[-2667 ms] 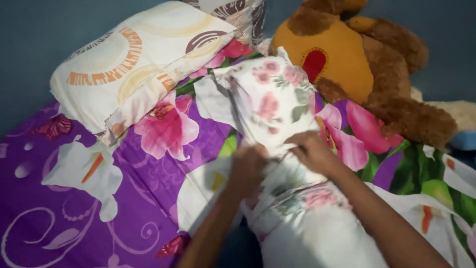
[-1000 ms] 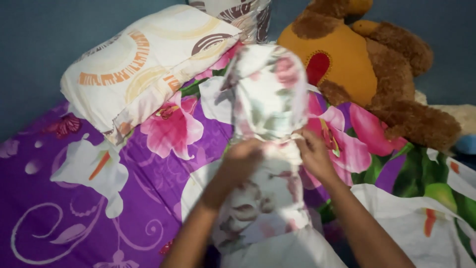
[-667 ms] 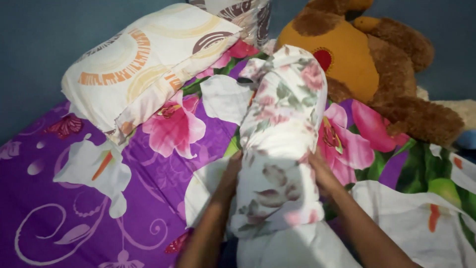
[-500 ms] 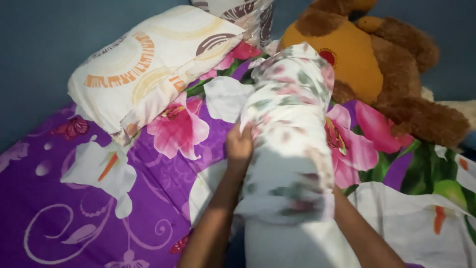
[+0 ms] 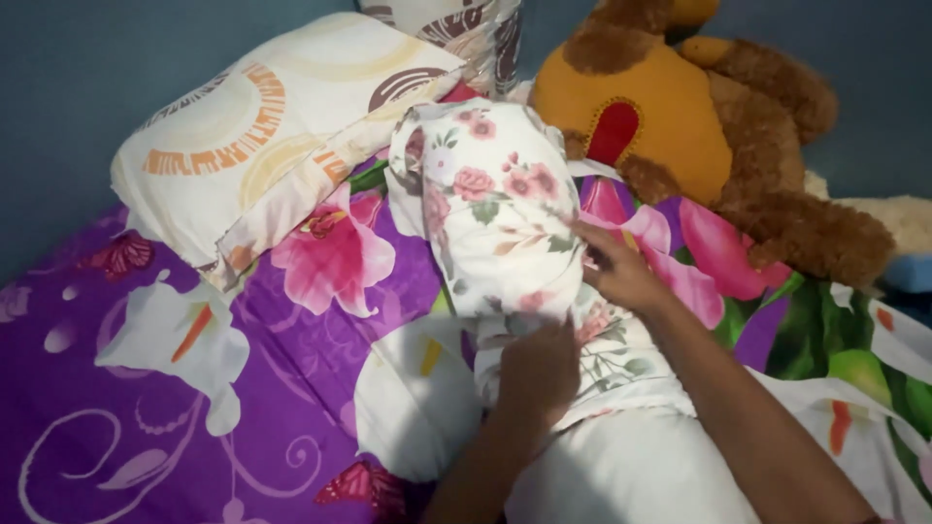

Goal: The person removes a purple floral pillowcase from a cylindrical pillow by untying the drawstring and pulling it off. They then place a white floral pillowcase onto the same pillow, aligning and smoothing the fabric before tying the drawstring to secure it.

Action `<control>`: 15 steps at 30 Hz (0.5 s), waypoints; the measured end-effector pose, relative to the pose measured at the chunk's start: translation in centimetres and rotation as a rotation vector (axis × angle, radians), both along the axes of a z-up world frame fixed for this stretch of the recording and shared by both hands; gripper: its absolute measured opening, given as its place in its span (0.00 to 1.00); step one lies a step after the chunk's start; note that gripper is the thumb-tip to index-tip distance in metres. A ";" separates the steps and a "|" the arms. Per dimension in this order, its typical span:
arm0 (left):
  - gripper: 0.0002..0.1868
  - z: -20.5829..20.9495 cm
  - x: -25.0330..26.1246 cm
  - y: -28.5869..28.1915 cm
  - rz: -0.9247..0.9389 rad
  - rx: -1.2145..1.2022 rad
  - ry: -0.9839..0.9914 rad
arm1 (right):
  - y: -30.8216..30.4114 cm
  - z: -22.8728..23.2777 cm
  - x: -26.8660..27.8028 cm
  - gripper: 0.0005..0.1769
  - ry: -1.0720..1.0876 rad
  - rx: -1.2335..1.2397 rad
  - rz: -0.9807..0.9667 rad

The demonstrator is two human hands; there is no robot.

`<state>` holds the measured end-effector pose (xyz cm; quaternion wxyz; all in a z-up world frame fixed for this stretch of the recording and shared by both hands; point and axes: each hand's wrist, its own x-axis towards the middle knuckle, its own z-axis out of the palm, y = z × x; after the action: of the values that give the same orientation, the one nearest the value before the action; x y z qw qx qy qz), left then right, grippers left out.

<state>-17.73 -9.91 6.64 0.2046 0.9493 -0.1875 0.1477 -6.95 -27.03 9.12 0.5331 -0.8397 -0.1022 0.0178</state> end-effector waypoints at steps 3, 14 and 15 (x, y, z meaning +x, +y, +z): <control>0.13 -2.7 0.7 1.4 0.033 -0.048 -0.131 | -1.3 -4.4 1.9 0.16 -0.405 -0.289 0.048; 0.11 -5.6 9.2 6.8 0.346 0.077 -0.827 | -1.9 -4.9 -0.6 0.09 -0.267 -0.142 0.135; 0.11 -4.8 7.5 6.4 0.348 0.077 -0.831 | -2.1 -4.4 -0.2 0.09 -0.271 -0.142 0.136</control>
<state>-10.18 -3.55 1.81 0.0486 0.8338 -0.0966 0.5413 -7.11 -29.08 4.71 0.4513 -0.8611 -0.2282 -0.0521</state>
